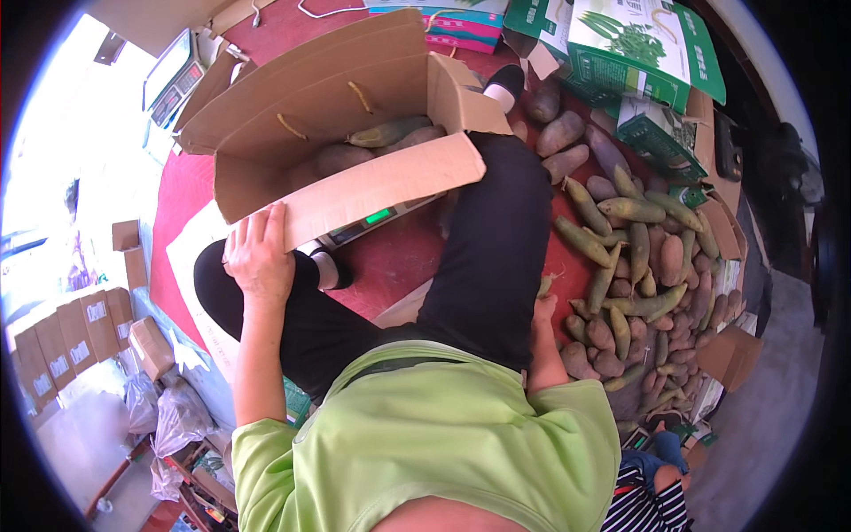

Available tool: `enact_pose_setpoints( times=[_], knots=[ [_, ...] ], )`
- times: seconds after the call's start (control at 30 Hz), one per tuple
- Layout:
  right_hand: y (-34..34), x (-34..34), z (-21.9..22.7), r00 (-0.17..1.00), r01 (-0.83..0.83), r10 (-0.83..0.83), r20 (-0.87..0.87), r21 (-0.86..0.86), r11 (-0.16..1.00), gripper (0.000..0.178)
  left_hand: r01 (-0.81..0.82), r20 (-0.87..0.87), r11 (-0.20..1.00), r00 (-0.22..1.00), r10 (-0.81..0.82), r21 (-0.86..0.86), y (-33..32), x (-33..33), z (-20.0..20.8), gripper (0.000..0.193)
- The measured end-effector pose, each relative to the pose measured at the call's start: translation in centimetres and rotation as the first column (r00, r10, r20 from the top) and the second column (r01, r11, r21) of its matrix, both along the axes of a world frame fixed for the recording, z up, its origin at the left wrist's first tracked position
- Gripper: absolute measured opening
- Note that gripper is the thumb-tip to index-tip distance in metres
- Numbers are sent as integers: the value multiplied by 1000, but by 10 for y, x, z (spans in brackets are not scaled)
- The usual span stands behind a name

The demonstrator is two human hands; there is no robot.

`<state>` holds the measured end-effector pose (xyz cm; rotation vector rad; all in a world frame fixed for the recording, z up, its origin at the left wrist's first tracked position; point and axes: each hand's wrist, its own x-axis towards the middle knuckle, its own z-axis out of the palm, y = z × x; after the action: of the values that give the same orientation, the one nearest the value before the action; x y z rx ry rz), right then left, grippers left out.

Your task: Sort and pack produce into boxes while weighing them.

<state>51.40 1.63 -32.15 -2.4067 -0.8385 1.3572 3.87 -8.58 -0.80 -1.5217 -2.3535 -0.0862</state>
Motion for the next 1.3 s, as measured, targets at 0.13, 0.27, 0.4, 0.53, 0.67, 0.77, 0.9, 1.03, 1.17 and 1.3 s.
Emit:
enact_pose_setpoints(
  times=[0.13, 0.27, 0.4, 0.53, 0.67, 0.77, 0.9, 1.03, 1.17, 1.3],
  knots=[
    [50, -34, 52, 916, -397, 383, 120, 400, 826, 67, -11, 29, 1000, 1000, 11, 10, -3, -2, -2, 45],
    [115, -62, 114, 875, -402, 474, 104, 702, 588, 71, 6, 35, 999, 999, -8, 47, -2, -3, -2, 43],
    [165, -118, 221, 882, -264, 471, -21, 805, 532, 69, 19, 52, 996, 998, -23, 84, -4, -5, -2, 42],
    [187, -170, 305, 791, -20, 569, -227, 919, 394, 62, 26, 80, 995, 996, -34, 97, -4, -6, -4, 41],
    [188, -228, 364, 538, 69, 734, -414, 890, 451, 50, 27, 74, 994, 997, -35, 101, -7, -6, -5, 41],
    [180, -275, 368, 350, -54, 813, -465, 856, 514, 41, 22, 64, 995, 998, -28, 101, -7, -5, -4, 40],
    [159, -337, 352, 174, -233, 776, -606, 740, 631, 36, 40, 50, 996, 998, -45, 81, -4, -4, -6, 36],
    [166, -336, 342, 353, -421, 893, -279, 805, 418, 37, -1, 25, 999, 1000, 0, 38, -4, -1, -4, 31],
    [188, -262, 322, 420, -341, 820, -389, 770, 540, 34, -23, 42, 1000, 999, 22, 16, -4, 1, -8, 41],
    [183, -161, 267, 651, -327, 682, -333, 688, 648, 30, -52, 22, 998, 998, 52, -25, -4, 5, -8, 45]
  ],
)
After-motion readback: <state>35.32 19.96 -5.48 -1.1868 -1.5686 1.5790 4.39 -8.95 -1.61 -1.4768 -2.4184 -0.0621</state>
